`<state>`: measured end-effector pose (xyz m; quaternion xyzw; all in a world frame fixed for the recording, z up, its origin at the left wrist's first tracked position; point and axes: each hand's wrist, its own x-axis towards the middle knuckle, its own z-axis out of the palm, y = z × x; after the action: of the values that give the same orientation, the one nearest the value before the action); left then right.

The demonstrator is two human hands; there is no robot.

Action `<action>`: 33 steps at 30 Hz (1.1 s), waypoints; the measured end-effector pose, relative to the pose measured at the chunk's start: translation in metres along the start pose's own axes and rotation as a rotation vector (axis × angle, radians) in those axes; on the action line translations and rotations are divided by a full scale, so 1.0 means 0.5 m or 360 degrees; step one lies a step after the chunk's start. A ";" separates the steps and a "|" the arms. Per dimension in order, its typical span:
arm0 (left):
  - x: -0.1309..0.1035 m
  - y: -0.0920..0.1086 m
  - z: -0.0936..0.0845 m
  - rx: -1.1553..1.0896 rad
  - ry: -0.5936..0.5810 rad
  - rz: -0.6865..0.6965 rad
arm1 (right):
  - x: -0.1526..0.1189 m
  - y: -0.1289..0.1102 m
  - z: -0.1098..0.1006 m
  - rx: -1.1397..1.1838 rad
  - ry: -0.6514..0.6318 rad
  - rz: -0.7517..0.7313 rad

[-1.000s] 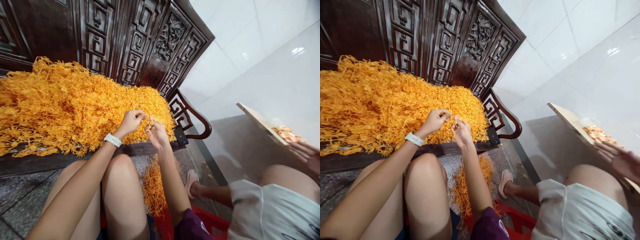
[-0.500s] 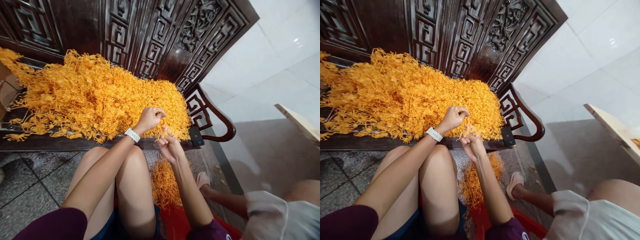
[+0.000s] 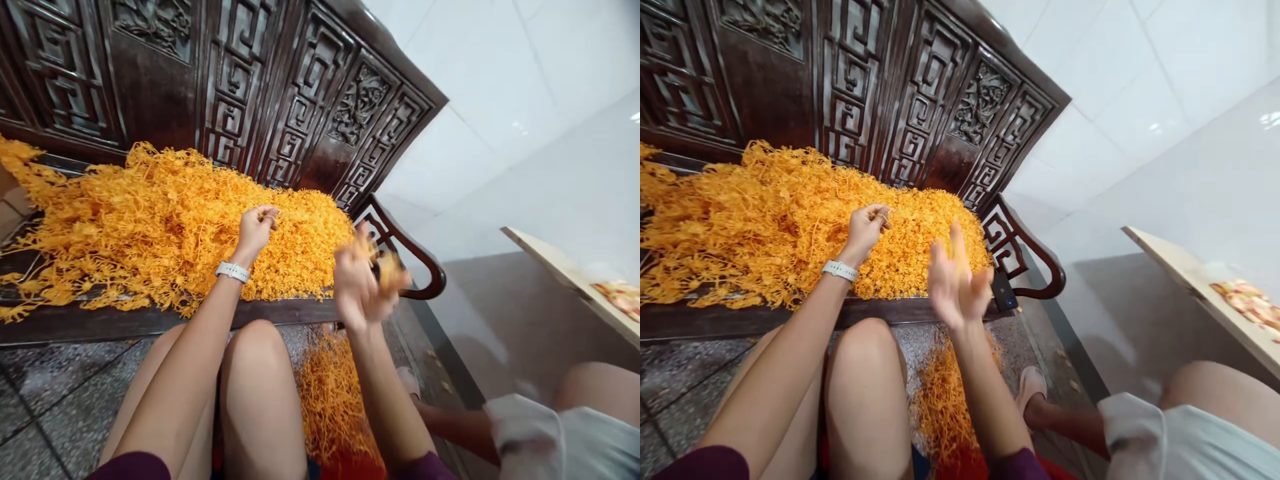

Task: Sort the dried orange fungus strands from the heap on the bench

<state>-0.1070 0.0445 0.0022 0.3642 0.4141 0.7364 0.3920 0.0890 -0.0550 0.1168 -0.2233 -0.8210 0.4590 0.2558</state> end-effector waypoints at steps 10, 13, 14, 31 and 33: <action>-0.058 0.043 0.055 0.0037 -0.0276 0.0309 | -0.018 0.041 0.015 0.1425 0.1385 0.0326; -0.095 0.057 0.098 0.0082 -0.0413 0.0423 | -0.050 0.051 -0.012 0.1056 0.1443 0.0309; -0.108 0.062 0.112 0.0086 -0.0466 0.0436 | -0.059 0.057 -0.024 0.0933 0.1449 0.0312; -0.176 0.010 0.179 0.0514 -0.0796 0.0262 | -0.114 0.121 -0.064 0.0205 0.1312 0.0190; -0.156 -0.007 0.165 0.0783 -0.0530 0.0407 | -0.133 0.115 -0.028 0.0403 0.1102 0.0268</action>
<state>-0.0016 0.0040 0.0150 0.6127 0.4608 0.5876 0.2589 0.1561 -0.0585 0.0588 -0.3986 -0.6013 0.4737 0.5051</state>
